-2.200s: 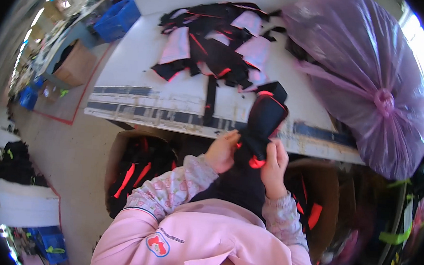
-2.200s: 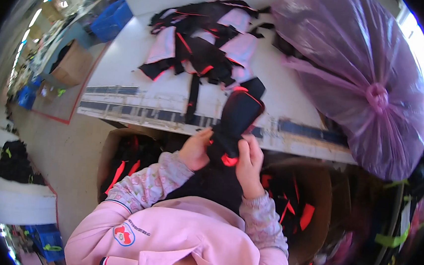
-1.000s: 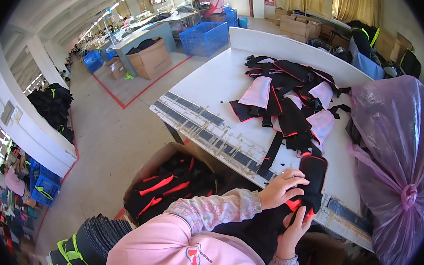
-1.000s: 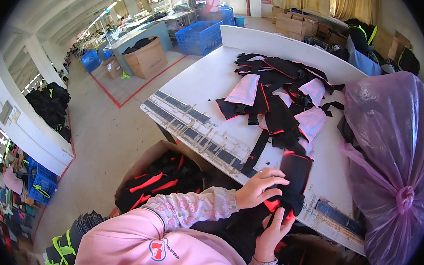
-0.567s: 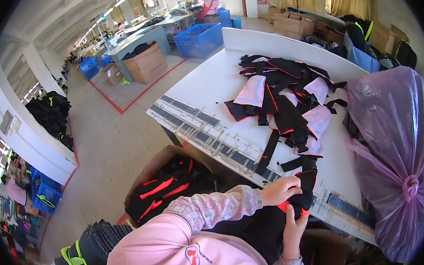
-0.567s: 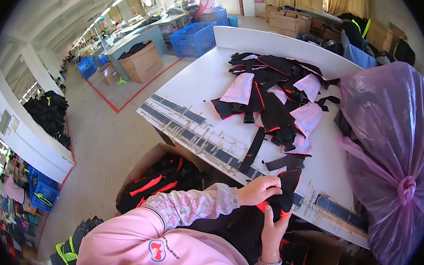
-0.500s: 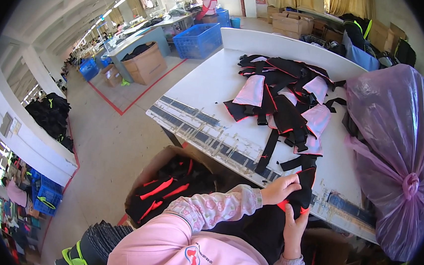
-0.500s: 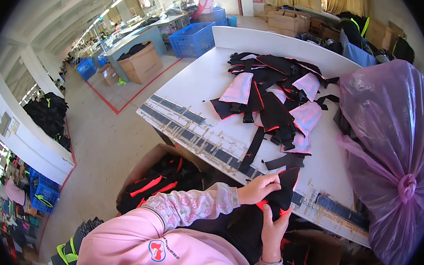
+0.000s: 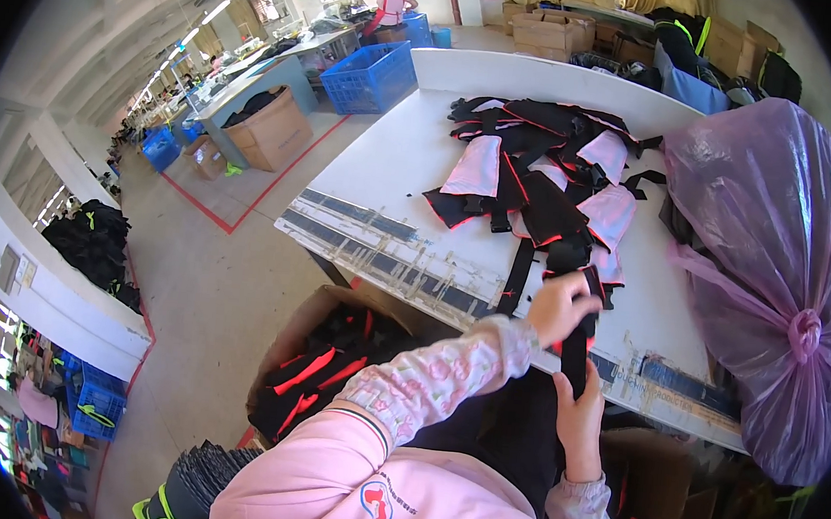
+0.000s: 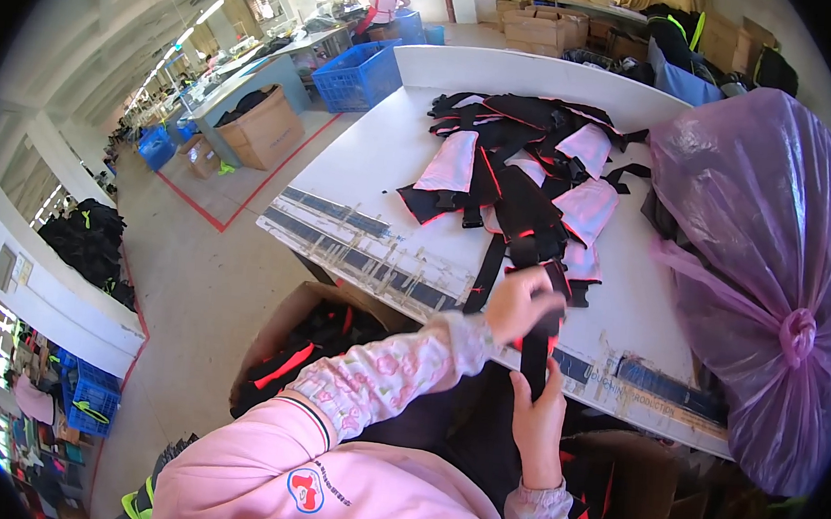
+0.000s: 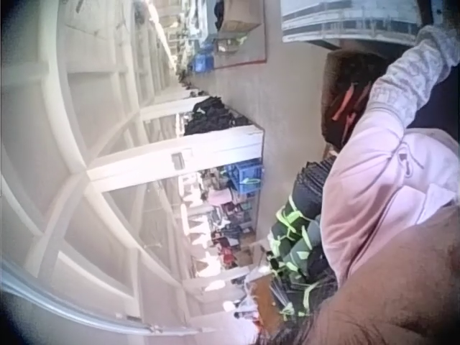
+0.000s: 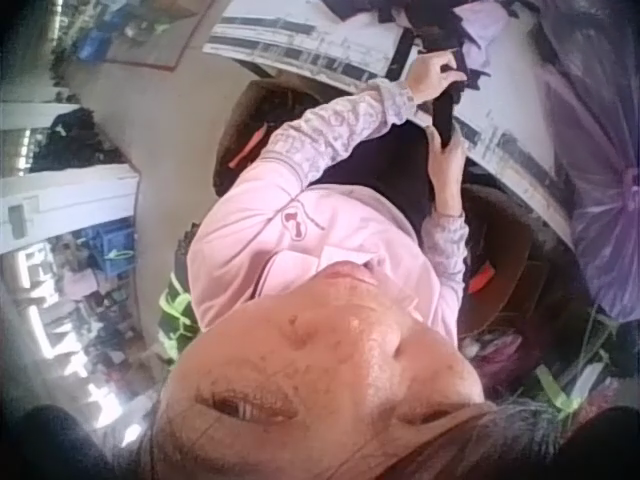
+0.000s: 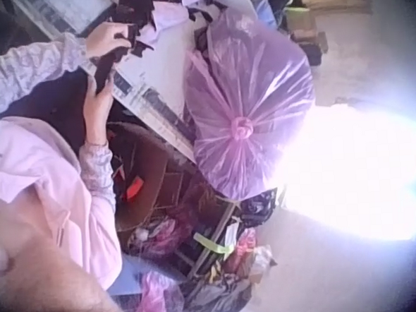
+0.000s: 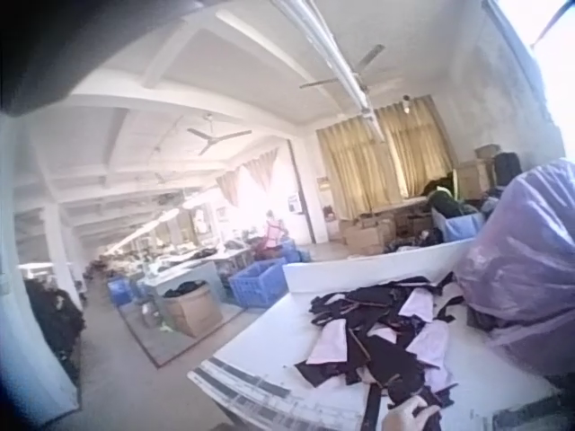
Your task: Assembling and organizing fabric components for life jackets at a factory workstation.
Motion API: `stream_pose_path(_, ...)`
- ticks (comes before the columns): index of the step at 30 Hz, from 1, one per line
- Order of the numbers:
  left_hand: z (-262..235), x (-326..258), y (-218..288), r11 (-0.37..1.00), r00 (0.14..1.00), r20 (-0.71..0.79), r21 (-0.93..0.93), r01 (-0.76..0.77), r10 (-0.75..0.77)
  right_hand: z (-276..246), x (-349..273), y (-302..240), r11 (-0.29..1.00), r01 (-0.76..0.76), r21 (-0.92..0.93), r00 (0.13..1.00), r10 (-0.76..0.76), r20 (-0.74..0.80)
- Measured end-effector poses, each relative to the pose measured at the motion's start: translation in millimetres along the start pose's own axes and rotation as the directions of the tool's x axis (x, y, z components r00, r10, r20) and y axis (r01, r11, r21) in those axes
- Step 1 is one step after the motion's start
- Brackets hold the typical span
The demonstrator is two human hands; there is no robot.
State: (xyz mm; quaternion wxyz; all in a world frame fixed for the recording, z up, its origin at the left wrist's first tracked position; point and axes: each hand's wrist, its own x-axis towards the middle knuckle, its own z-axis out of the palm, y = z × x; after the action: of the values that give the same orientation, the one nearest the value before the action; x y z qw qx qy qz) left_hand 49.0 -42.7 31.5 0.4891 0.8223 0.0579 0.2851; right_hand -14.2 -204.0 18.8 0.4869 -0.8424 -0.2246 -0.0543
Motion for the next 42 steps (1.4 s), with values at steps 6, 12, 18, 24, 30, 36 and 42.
stream_pose_path(6, -21.4, 68.9, -36.9, 0.976, 0.972, -0.201, 0.203, -0.08, 0.121, -13.4, 4.6, -30.0, 0.904, -0.215, 0.37, 0.943, 0.093, 0.321)
stream_pose_path(12, -20.2, 97.9, -40.1, 0.977, 0.987, -0.155, 0.212, -0.015, 0.048, -44.5, -9.8, -36.2, 0.785, -0.388, 0.482, 0.876, 0.151, 0.459)
stream_pose_path(18, -88.9, 123.4, -62.1, 0.989, 0.994, -0.098, 0.148, -0.024, 0.039, -81.6, -98.4, -4.9, 0.685, -0.551, 0.477, 0.758, 0.172, 0.629)
stream_pose_path(24, -52.3, 119.6, -20.0, 0.984, 0.918, 0.394, -0.146, 0.107, -0.041, -171.0, -183.7, 68.9, 0.629, -0.774, -0.078, 0.516, 0.696, 0.499)
stream_pose_path(30, -82.6, 144.2, -135.0, 0.828, 0.984, 0.166, 0.541, -0.144, 0.063, -209.0, -242.9, 124.1, 0.459, -0.064, -0.886, 0.374, 0.834, 0.405)
stream_pose_path(36, -123.3, 193.7, -191.1, 0.66, 0.973, -0.013, 0.732, 0.167, -0.232, -160.8, -71.7, 111.3, 0.801, -0.559, -0.213, 0.666, 0.587, 0.46)
stream_pose_path(42, -162.5, 274.3, -236.2, 0.656, 0.964, -0.082, 0.717, 0.234, -0.254, -93.5, 166.6, 119.2, 0.982, -0.18, -0.061, 0.849, 0.186, 0.494)
